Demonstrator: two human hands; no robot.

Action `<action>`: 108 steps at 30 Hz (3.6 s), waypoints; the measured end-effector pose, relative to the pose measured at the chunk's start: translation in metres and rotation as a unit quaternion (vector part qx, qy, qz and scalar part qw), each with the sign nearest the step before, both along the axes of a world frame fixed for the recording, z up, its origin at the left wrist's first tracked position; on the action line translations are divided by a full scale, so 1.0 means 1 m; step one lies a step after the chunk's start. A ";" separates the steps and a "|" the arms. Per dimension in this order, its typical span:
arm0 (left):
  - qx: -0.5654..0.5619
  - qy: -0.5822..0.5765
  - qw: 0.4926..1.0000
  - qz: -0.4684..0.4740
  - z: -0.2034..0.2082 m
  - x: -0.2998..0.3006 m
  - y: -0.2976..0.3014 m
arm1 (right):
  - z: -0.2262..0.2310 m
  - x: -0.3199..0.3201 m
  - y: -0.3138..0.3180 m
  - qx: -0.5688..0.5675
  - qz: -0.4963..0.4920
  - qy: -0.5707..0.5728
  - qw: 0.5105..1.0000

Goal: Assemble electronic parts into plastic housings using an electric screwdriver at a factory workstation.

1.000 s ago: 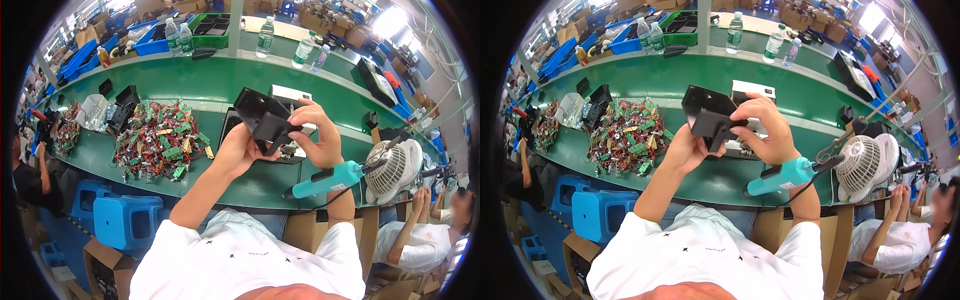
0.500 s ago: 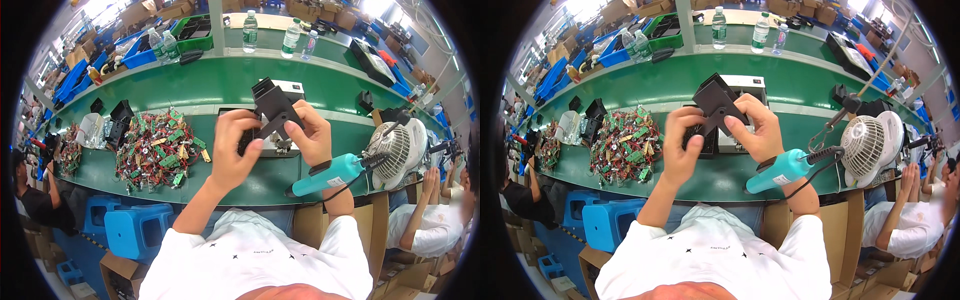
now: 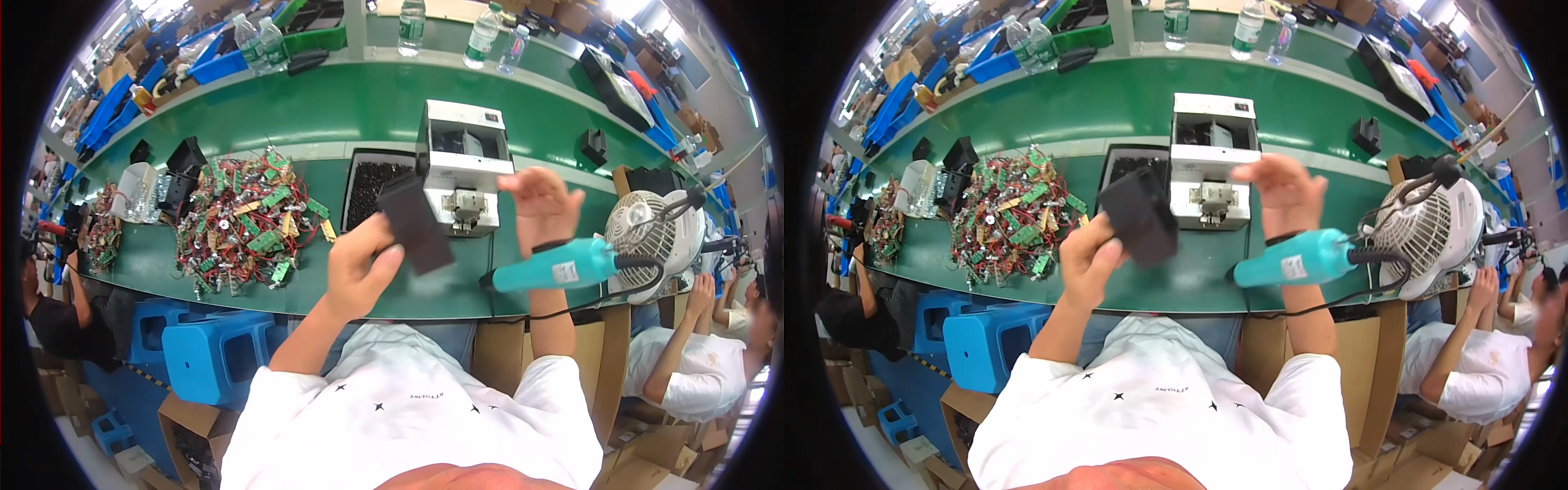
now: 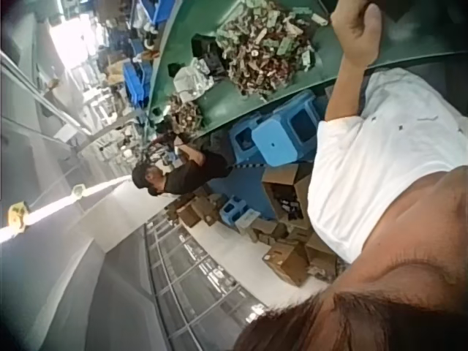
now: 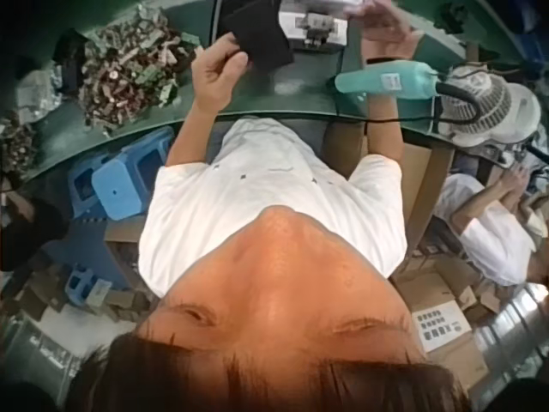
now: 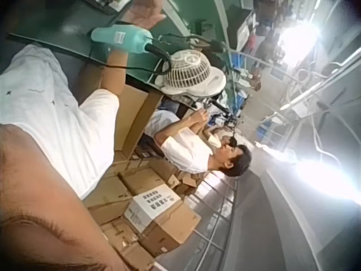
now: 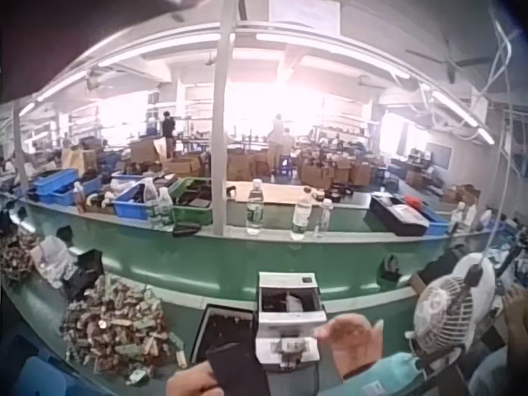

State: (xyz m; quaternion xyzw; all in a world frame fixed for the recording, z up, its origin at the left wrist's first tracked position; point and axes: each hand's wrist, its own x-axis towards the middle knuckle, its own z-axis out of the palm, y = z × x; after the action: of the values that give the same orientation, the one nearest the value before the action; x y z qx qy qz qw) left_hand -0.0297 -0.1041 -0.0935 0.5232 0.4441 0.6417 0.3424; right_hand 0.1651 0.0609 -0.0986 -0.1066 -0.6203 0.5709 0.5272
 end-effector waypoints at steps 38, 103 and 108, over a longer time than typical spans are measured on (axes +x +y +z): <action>-0.111 0.017 0.994 -0.007 -0.105 0.025 0.007 | 0.020 -0.049 -0.027 -0.080 -0.045 -0.022 0.996; 0.036 0.406 0.891 0.199 0.006 -0.118 0.227 | -0.075 0.017 0.204 0.211 -0.407 -0.433 0.776; 0.077 0.457 0.878 0.118 0.033 -0.057 0.159 | -0.073 -0.006 0.239 0.466 -0.343 -0.550 0.603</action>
State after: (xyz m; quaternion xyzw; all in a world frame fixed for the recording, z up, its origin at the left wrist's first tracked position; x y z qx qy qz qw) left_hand -0.0865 0.0554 -0.0608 0.7264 0.5589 0.3995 -0.0182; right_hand 0.1589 0.3004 -0.1712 -0.3453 -0.8929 -0.1842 0.2225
